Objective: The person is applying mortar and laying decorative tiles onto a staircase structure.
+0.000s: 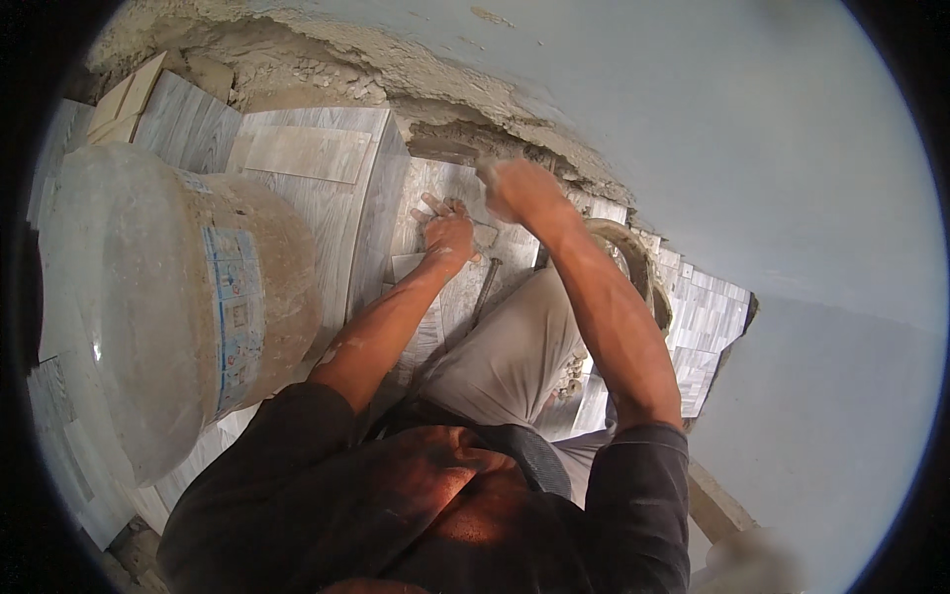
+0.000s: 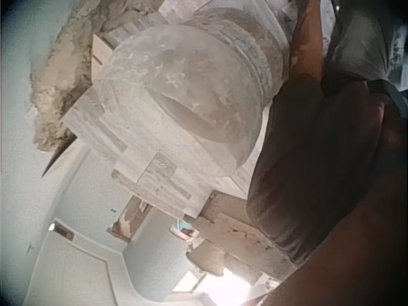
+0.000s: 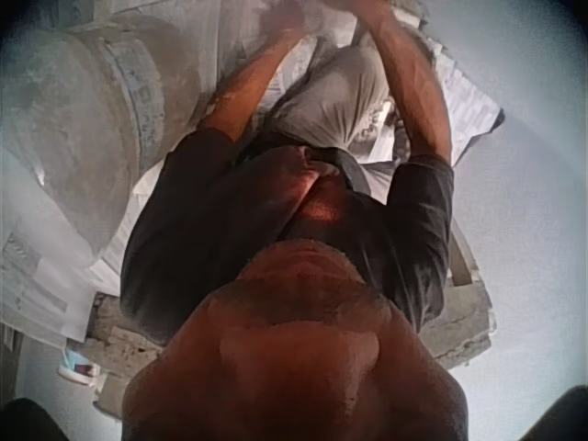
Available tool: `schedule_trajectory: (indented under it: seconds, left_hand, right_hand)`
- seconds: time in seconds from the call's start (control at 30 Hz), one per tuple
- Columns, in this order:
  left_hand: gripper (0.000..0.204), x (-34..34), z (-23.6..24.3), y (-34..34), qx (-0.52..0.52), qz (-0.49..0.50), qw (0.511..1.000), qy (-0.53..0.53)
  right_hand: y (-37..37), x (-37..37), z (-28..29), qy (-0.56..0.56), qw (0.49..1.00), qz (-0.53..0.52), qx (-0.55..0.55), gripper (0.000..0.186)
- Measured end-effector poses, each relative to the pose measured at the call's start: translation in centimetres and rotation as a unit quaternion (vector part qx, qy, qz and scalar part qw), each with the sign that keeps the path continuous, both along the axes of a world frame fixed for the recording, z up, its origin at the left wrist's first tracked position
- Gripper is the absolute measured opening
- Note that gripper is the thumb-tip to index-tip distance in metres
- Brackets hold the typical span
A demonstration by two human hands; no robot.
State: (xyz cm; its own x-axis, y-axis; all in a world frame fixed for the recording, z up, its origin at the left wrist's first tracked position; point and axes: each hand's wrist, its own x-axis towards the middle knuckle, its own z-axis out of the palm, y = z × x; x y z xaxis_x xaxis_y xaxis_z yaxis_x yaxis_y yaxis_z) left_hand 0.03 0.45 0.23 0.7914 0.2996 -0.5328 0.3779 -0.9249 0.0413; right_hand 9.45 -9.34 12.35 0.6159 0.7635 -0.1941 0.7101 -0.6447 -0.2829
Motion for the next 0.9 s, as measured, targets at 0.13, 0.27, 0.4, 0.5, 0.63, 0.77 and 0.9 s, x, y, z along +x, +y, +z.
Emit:
schedule_trajectory:
  seconds: [0.13, 0.27, 0.4, 0.5, 0.63, 0.77, 0.9]
  left_hand:
    - [0.108, 0.1, 1.1, -0.1, -0.006, -0.005, 1.0, 0.007]
    - [0.108, 0.3, 1.1, -0.2, -0.002, 0.02, 1.0, 0.02]
    - [0.067, -0.2, 0.2, 0.2, 0.025, 0.002, 1.0, 0.016]
    - [0.061, 0.8, 1.5, -0.5, 0.02, 0.014, 1.0, 0.007]
    - [0.066, -0.3, 0.6, 0.5, 0.041, -0.002, 0.999, 0.01]
    - [0.072, 0.6, 2.3, -0.2, 0.021, -0.021, 0.998, 0.05]
    - [0.074, 0.4, 2.2, -0.1, 0.018, -0.022, 0.998, 0.051]
  right_hand:
    - [2.7, 1.8, 3.1, 0.137, 0.99, -0.02, 0.006, 0.032]
    - [1.8, 2.8, 6.2, 0.227, 0.967, -0.09, -0.07, 0.027]
    - [-0.8, 3.7, 6.4, 0.167, 0.973, -0.056, -0.147, 0.033]
    - [-6.1, 6.2, 3.2, 0.058, 0.996, 0.023, -0.07, 0.036]
    - [-1.5, 3.5, 4.8, 0.061, 0.996, 0.053, -0.024, 0.034]
    - [1.8, 2.5, 2.3, -0.048, 0.977, 0.032, -0.206, 0.037]
    - [0.0, 2.8, 1.5, -0.145, 0.966, 0.103, -0.188, 0.047]
